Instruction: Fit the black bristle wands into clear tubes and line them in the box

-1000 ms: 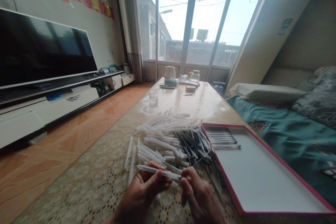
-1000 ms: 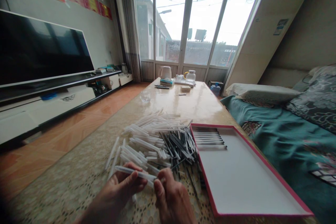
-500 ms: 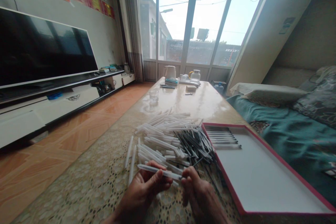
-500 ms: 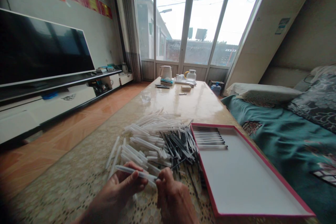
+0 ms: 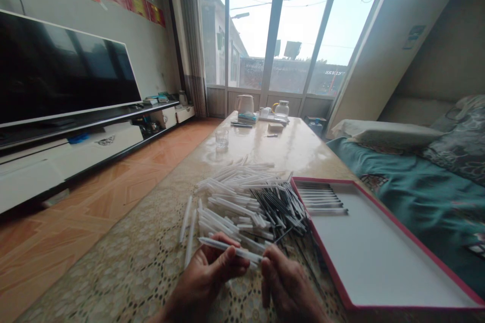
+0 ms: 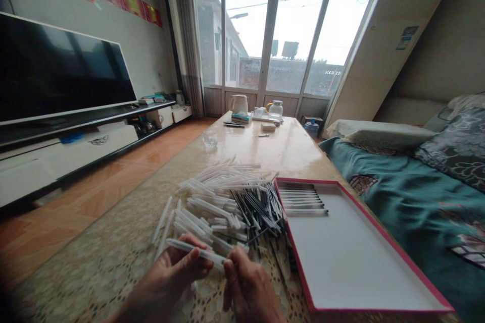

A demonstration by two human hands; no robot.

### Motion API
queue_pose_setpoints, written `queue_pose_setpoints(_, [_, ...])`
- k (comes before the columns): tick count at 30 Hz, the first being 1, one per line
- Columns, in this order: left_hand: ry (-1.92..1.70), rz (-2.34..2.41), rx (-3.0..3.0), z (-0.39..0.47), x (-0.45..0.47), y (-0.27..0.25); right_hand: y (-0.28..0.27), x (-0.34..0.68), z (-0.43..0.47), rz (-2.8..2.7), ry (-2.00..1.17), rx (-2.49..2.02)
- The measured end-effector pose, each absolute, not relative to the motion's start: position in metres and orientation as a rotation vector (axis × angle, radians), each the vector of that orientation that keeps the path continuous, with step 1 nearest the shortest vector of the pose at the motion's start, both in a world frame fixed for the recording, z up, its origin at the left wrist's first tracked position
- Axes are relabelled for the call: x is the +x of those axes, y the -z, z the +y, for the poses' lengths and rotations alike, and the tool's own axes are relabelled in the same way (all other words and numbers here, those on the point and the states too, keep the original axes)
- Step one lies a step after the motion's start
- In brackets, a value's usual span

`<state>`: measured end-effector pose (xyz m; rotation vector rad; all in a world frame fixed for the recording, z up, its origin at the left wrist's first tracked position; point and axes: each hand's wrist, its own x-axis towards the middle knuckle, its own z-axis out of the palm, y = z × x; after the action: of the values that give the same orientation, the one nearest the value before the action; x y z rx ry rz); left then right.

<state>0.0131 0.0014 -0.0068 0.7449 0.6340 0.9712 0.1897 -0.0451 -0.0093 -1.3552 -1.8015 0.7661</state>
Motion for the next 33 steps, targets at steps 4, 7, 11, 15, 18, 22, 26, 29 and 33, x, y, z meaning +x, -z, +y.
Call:
queue_pose_setpoints(4, [-0.988, 0.654, 0.721, 0.002, 0.013, 0.005, 0.01, 0.19, -0.046, -1.8, -0.643, -1.389])
queue_pose_setpoints(7, [-0.992, 0.658, 0.72, 0.002, 0.013, 0.005, 0.011, 0.188, -0.046, -1.766, -0.639, -1.451])
queue_pose_setpoints(11, [-0.979, 0.621, 0.791, 0.001, 0.013, 0.007, 0.01, 0.187, -0.046, -1.651, -0.846, -1.348])
queue_pose_setpoints(15, [-0.993, 0.604, 0.841, 0.0, 0.013, 0.007, 0.003, 0.192, -0.046, -1.393, -1.301, -1.277])
queue_pose_setpoints(18, [-0.987, 0.646, 0.882, -0.001, 0.013, 0.002, -0.005, 0.197, -0.046, -1.476, -1.235, -1.317])
queue_pose_setpoints(22, [-0.924, 0.672, 1.064, -0.005, 0.013, -0.002, -0.005, 0.194, -0.047, -1.745, -0.739, -1.332])
queue_pose_setpoints(26, [-0.912, 0.731, 1.19, -0.009, 0.015, 0.002, 0.002, 0.19, -0.048, -1.85, -0.594, -1.277])
queue_pose_setpoints(29, [-1.019, 0.881, 1.302, -0.006, 0.01, 0.001, 0.002, 0.196, -0.047, -1.789, -0.539, -1.323])
queue_pose_setpoints(33, [-1.123, 1.06, 1.806, 0.001, -0.002, -0.009, -0.002, 0.209, -0.043, -1.567, -0.566, -1.451])
